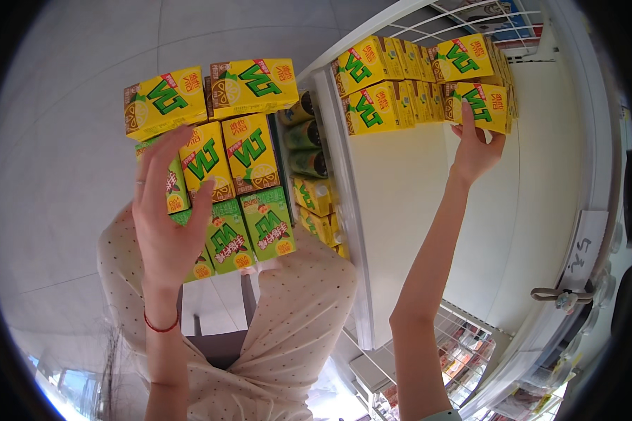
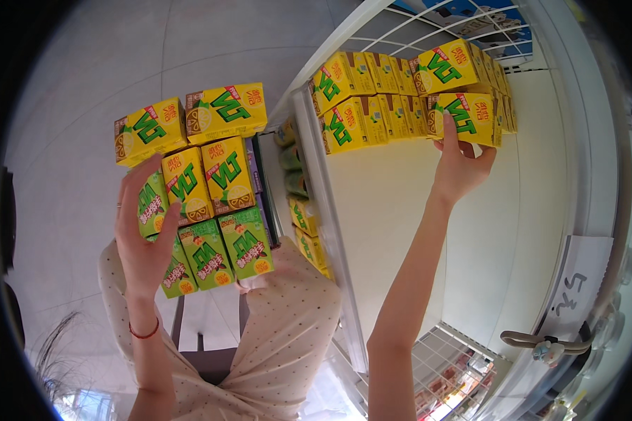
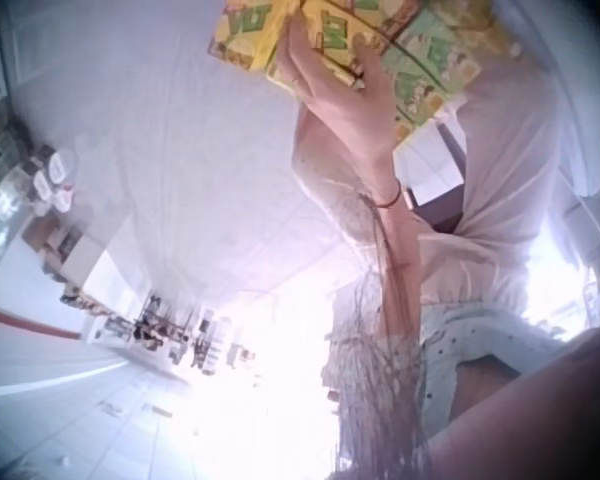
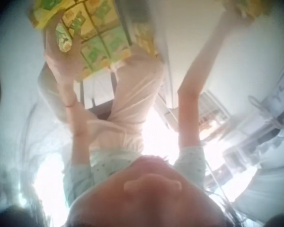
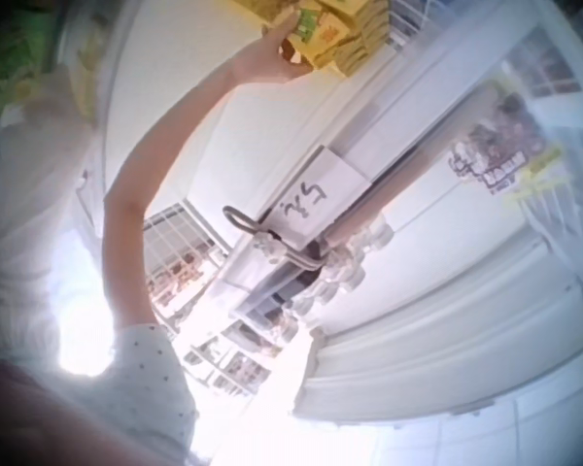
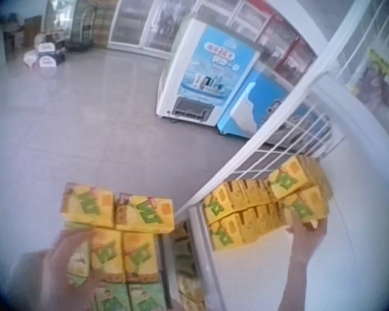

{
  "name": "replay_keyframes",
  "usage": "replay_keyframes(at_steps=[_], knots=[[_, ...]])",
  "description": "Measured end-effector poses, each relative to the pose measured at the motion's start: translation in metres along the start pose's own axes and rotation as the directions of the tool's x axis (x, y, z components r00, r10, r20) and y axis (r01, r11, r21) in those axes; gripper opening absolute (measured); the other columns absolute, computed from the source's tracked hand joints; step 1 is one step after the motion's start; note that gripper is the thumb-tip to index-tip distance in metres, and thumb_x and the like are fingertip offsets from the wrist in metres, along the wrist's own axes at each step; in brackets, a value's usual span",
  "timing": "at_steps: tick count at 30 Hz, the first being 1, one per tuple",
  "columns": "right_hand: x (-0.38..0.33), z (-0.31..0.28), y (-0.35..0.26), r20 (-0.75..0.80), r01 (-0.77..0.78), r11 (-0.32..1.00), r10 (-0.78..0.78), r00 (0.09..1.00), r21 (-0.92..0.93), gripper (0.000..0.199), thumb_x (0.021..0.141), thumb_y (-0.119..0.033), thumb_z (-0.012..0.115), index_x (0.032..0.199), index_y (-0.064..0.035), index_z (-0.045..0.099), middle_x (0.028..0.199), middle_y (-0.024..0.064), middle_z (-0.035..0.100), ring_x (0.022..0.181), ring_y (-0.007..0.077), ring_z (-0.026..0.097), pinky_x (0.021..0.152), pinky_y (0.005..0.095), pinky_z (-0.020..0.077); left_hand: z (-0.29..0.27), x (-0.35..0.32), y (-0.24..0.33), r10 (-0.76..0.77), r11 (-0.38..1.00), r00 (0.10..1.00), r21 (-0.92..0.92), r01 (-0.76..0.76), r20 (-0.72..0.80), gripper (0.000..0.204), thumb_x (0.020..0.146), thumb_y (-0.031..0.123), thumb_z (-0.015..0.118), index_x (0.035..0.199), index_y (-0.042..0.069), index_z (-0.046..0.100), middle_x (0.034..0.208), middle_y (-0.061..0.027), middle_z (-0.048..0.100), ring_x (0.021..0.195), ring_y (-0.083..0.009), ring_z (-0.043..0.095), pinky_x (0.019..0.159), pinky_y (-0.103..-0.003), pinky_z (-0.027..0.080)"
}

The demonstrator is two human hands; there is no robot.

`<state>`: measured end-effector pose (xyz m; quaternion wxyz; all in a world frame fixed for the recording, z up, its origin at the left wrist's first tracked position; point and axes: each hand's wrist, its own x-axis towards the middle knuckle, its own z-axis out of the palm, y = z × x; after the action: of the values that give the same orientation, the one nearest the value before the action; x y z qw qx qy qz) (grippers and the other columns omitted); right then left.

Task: The person sits on the floor and arranges yellow and green juice boxes onto a low shelf. They pick up boxes from a stack on their lap and place them one by one into neat rows on the shelf.

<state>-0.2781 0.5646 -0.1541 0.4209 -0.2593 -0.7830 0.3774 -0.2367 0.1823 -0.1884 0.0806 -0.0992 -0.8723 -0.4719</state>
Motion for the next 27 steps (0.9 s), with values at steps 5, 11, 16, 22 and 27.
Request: replay_keyframes(at_steps=[5,11,16,22,27], knots=[[0.003,-0.002,0.013,-0.001,-0.105,0.994,0.105,0.994,-0.012,0.061,0.068,-0.014,0.087,0.102,0.0097,0.042,0.107,0.0149,0.055,0.082,0.0214,0.068,0.061,0.0312,0.0635,-0.005,0.017,-0.018,-0.015,0.989,0.997,0.145,0.027,-0.081,0.049,0.080,-0.005,0.064,0.127,0.007,0.055,0.133,-0.0108,0.052,0.124,-0.0279,0.049,0.102,-0.038,0.041],[0.007,-0.008,-0.005,0.087,0.094,0.943,-0.069,0.994,-0.320,0.050,0.068,-0.014,0.087,0.096,0.0115,0.054,0.091,0.0141,0.064,0.079,0.0174,0.068,0.064,0.0300,0.0630,-0.011,0.037,-0.036,0.066,0.986,0.994,0.161,-0.051,-0.091,0.049,0.079,-0.004,0.065,0.126,0.007,0.055,0.134,-0.0133,0.050,0.123,-0.0315,0.049,0.099,-0.039,0.045],[0.026,-0.013,-0.018,0.186,-0.070,0.868,0.183,0.965,-0.491,0.052,0.069,-0.028,0.087,0.093,0.0083,0.057,0.080,0.0140,0.068,0.069,0.0161,0.069,0.063,0.0258,0.0604,-0.016,0.044,-0.053,0.054,0.976,0.995,0.216,-0.036,-0.081,0.058,0.077,-0.002,0.069,0.131,0.010,0.052,0.138,-0.0103,0.048,0.125,-0.0314,0.048,0.100,-0.039,0.044],[0.049,-0.017,-0.027,0.408,-0.152,0.666,0.603,0.686,-0.730,0.077,0.079,-0.064,0.064,0.105,0.0065,0.054,0.080,0.0166,0.069,0.064,0.0213,0.070,0.060,0.0302,0.0571,-0.022,0.049,-0.076,0.063,0.893,0.996,0.442,-0.084,0.063,0.077,0.073,0.008,0.076,0.141,0.015,0.042,0.147,-0.0087,0.039,0.134,-0.0309,0.037,0.110,-0.044,0.032],[0.061,-0.018,-0.033,0.462,-0.049,0.581,0.692,0.555,-0.812,0.088,0.081,-0.076,0.047,0.109,0.0064,0.051,0.083,0.0179,0.069,0.066,0.0218,0.070,0.062,0.0309,0.0569,-0.025,0.058,-0.093,0.131,0.831,0.979,0.521,-0.195,0.158,0.081,0.072,0.014,0.077,0.143,0.016,0.040,0.149,-0.0065,0.038,0.136,-0.0306,0.034,0.112,-0.047,0.028]])
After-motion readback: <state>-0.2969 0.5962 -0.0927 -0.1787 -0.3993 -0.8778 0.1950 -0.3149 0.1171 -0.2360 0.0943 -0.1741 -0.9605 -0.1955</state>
